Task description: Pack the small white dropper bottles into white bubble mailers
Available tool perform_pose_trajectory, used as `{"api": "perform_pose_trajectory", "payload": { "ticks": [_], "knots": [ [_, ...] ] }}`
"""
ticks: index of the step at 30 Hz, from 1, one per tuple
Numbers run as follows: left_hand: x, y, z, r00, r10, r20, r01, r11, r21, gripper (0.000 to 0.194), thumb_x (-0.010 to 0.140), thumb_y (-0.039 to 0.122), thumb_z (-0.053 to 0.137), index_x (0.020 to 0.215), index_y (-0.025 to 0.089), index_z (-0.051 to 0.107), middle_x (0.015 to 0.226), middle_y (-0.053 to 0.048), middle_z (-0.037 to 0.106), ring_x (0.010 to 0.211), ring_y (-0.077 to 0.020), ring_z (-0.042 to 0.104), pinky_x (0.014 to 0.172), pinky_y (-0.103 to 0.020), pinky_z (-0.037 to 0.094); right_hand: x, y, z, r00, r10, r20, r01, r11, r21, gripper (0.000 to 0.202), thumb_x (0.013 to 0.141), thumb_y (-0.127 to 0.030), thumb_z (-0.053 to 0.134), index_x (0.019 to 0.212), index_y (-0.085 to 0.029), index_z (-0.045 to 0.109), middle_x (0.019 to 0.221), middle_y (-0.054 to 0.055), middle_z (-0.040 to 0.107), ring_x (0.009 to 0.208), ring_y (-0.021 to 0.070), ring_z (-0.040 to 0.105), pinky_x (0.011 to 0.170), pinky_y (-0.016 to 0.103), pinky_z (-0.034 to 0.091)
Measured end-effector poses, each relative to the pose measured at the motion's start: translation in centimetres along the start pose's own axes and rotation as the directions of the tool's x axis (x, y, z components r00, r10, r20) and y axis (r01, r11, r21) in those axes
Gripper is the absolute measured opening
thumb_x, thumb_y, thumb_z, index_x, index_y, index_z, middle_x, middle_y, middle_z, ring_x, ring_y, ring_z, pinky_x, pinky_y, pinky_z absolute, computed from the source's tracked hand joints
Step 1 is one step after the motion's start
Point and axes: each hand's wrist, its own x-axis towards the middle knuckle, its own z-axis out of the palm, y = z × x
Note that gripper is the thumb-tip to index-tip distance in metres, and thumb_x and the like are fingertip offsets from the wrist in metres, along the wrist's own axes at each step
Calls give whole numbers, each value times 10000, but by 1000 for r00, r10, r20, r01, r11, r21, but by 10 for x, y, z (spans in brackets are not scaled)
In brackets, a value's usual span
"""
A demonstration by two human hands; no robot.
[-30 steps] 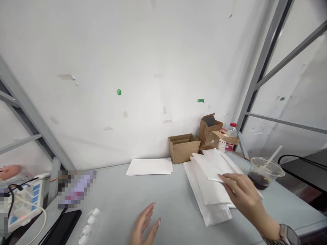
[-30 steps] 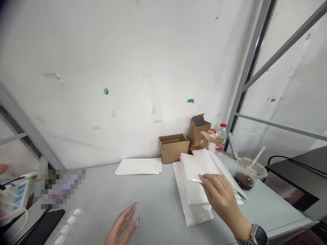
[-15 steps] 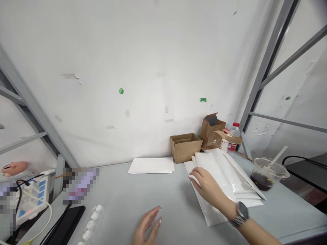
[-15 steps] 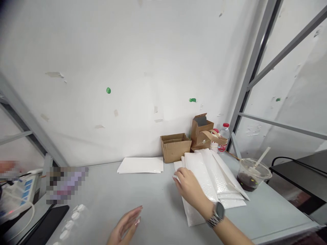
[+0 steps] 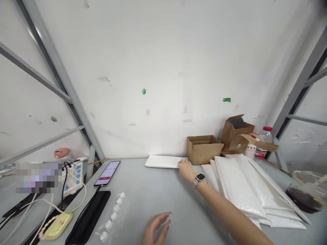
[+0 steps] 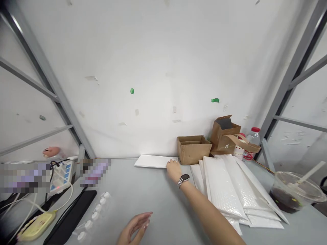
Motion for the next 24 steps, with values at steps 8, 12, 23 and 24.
{"api": "perform_pose_trajectory", "payload": {
  "ticks": [8,12,23,24],
  "knots": [
    [5,6,2,992,19,126,-24,999,39,438,737,541,518,992,213,660,1086,-88,650,1018,-217,587,907,-289,454,-1,22,-11,997,-71,31,68,994,88,211,760,-48,459,784,-101,662,886,135,653,833,190,606,723,256,425],
    [4,3,9,993,53,103,-58,997,41,437,730,551,520,971,218,671,1070,-94,652,1026,-225,580,896,-293,464,-6,27,-25,989,-21,-144,43,988,149,337,823,-35,331,982,-116,617,1018,123,624,970,184,556,821,262,407],
    [9,5,-22,925,-166,-342,95,972,-216,478,761,560,461,1077,225,590,1260,-43,541,1194,-262,452,974,-355,408,-70,29,-118,651,212,-729,329,786,523,167,754,-112,372,733,-204,510,739,22,560,712,161,511,660,277,412],
    [10,7,-27,922,-186,-340,90,956,-278,480,763,566,453,1064,222,597,1250,-43,551,1192,-258,455,971,-354,411,-75,28,-124,680,156,-716,345,794,501,167,741,-100,369,693,-206,489,697,11,536,675,152,493,632,267,396]
  ]
}}
